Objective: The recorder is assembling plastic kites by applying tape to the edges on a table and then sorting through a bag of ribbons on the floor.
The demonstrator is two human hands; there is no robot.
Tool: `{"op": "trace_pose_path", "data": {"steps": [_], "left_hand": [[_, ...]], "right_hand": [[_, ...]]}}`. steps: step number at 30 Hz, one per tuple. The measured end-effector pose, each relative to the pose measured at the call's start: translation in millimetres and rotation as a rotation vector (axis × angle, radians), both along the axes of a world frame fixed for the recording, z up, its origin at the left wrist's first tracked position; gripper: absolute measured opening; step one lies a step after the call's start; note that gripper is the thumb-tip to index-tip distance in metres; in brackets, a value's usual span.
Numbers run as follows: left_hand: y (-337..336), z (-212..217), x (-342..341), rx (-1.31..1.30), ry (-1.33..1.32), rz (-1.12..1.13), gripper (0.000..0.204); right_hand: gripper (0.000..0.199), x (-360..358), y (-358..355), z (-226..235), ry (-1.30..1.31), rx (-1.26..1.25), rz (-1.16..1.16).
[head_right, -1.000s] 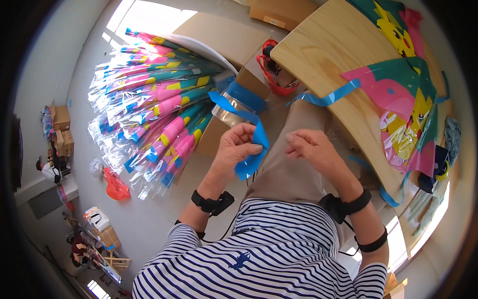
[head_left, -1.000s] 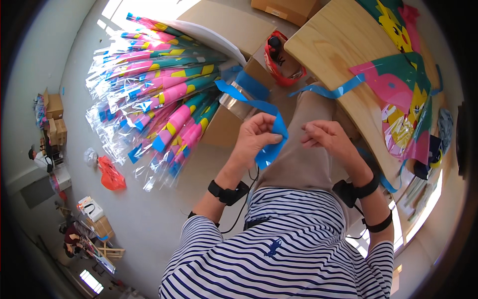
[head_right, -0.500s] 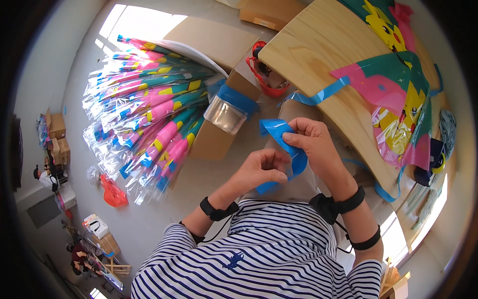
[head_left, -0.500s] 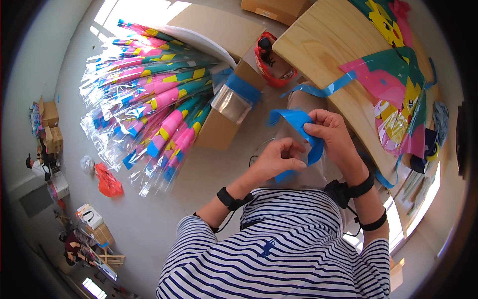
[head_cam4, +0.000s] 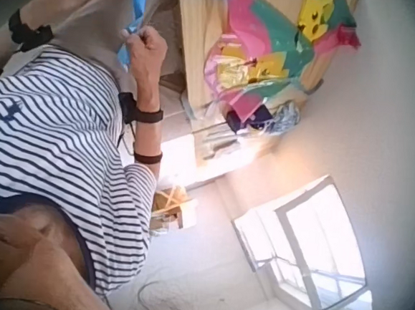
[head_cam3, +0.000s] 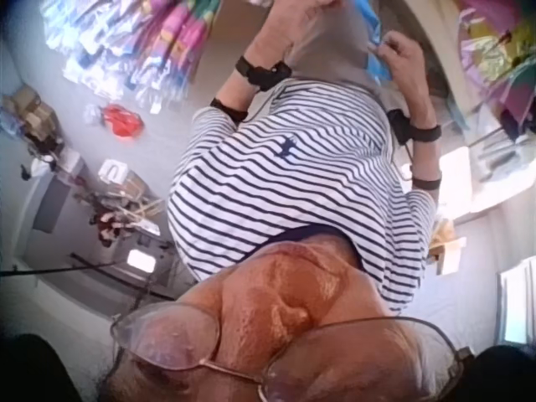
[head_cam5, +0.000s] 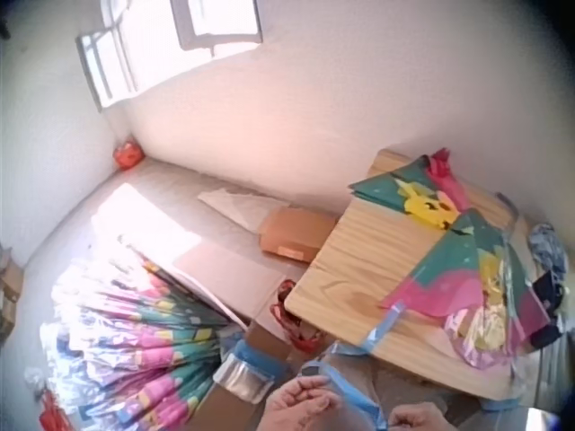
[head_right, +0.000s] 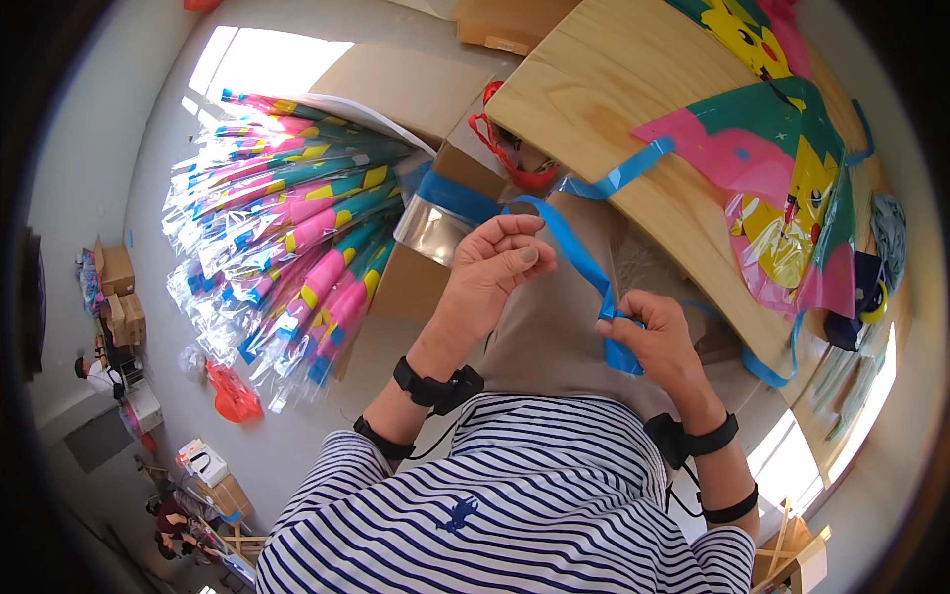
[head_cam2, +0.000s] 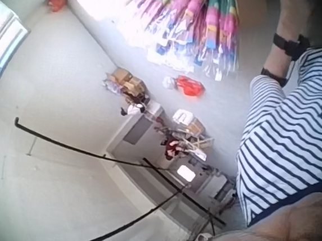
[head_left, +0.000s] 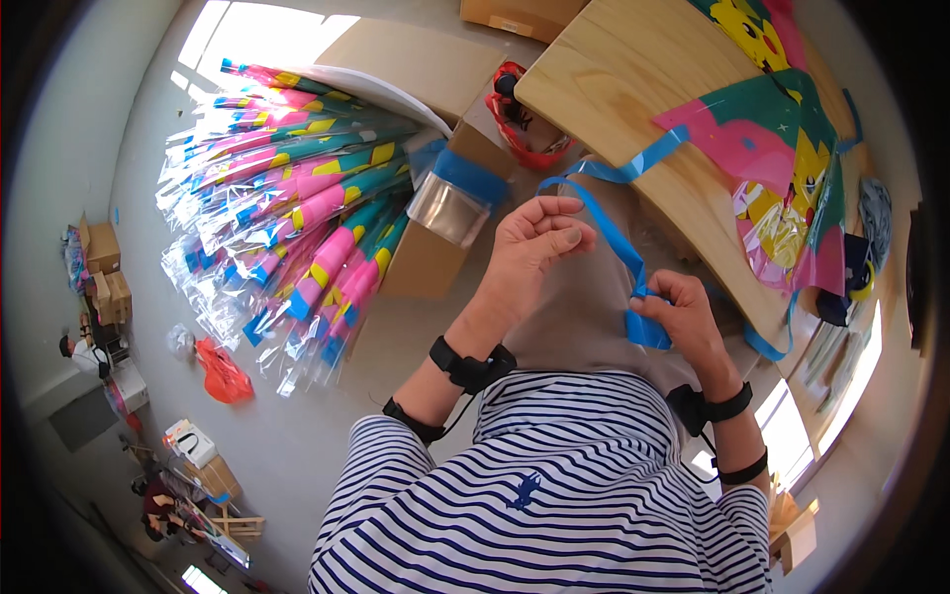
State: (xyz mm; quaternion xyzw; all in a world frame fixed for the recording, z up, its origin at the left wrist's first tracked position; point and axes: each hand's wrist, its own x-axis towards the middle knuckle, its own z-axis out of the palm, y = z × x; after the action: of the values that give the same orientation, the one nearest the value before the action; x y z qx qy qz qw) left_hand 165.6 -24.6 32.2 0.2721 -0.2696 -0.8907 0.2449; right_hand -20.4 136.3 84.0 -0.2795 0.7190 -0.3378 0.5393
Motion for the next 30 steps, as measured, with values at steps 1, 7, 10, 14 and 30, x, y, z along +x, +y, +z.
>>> {"op": "trace_pose_path", "data": {"steps": [1,7,10,14,30], "left_hand": [[-2.3,3.7,-1.4,0.005,-0.017,0.012,0.027],[1.0,7.8,-12.9,-0.260,-0.212,-0.173,0.032],[4.4,23.9,-19.8,-0.447,-0.101,-0.335,0.040],[-3.0,50.1,-40.0,-0.544,-0.001,-0.731,0.042],[-30.0,60.3,-70.6,-0.579,-0.186,-0.526,0.011]], "right_hand": [[0.023,0.5,2.0,-1.1,-0.015,-0.016,0.011],[0.025,-0.9,7.3,10.1,0.010,-0.086,0.008],[0.027,-4.3,5.4,20.0,-0.021,-0.099,0.033],[0.031,-8.9,7.8,29.7,-0.084,-0.195,0.047],[0.036,-96.7,147.0,18.8,0.251,-0.266,-0.600]]}}
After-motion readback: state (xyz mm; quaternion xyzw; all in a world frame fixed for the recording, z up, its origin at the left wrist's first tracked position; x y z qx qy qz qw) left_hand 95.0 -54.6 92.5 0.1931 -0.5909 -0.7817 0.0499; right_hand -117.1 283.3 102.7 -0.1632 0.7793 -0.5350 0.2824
